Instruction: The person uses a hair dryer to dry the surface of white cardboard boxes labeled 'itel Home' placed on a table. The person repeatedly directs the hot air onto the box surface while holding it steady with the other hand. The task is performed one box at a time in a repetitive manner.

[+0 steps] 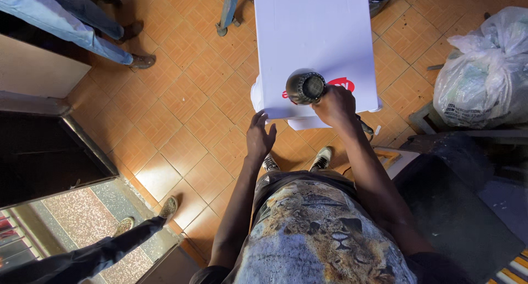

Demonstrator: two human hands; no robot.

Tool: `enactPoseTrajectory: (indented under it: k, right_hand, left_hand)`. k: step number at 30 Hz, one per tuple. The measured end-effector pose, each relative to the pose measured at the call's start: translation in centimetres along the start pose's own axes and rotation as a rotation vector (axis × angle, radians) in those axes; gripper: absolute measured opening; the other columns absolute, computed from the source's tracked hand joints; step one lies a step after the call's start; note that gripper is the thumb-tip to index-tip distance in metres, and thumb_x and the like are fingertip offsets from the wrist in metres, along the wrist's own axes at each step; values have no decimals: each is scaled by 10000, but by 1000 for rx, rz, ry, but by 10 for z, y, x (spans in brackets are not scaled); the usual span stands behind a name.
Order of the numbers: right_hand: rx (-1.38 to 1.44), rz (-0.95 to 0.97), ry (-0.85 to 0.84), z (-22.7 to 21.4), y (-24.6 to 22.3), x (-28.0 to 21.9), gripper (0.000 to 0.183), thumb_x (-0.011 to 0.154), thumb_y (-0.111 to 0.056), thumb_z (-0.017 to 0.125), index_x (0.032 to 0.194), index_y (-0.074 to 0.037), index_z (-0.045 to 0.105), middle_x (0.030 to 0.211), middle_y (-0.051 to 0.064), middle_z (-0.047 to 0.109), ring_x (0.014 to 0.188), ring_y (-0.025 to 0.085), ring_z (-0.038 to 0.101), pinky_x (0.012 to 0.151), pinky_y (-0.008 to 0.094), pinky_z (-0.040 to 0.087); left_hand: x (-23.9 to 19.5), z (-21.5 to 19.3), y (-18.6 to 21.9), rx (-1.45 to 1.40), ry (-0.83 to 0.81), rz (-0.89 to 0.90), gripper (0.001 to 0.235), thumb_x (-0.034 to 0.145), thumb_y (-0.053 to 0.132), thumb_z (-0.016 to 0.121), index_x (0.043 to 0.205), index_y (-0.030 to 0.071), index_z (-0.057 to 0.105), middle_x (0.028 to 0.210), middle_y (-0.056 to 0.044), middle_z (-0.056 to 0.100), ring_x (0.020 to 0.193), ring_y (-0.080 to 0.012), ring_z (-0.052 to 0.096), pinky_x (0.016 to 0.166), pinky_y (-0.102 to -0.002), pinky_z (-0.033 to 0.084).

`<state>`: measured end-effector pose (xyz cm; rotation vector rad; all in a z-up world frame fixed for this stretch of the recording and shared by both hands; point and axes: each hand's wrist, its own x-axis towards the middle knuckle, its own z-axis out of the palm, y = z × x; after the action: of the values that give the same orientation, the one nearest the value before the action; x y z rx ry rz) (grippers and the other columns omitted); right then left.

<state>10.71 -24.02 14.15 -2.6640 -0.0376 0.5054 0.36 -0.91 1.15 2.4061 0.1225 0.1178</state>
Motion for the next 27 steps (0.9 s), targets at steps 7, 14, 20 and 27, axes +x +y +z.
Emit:
enactPoseTrajectory:
  k: [7,14,20,27]
  right_hand:
    - [32,13,-29,-11,1,-1,364,841,-314,679,1001,5,753,950,247,759,1012,472,725,865,574,579]
    - [24,26,-61,-24,0,-8,348,888,-301,678,1046,-1,755,1005,255,756,1062,480,709,910,577,566]
    - [49,28,-62,-32,8,-10,322,881,-288,682,1018,-5,754,984,254,755,1045,495,708,892,595,565]
    - [69,40,-32,-39,21,-7,305,864,-278,678,983,-9,761,943,255,755,1007,514,711,850,606,571]
  left_hand:
    - [4,7,-4,58,2,4,510,809,227,768,1238,-26,658,1291,-184,621,1173,-393,664,973,-448,554]
    - [4,2,13,251,-8,-14,567,799,289,774,1265,-13,664,1349,-188,580,1207,-381,622,957,-473,534]
    - [1,18,18,476,-39,-30,649,772,394,770,1286,12,660,1408,-145,550,1280,-332,568,981,-451,507]
    - [6,21,33,588,-48,-36,680,772,417,767,1262,-41,656,1483,-159,524,1350,-336,514,1034,-471,476]
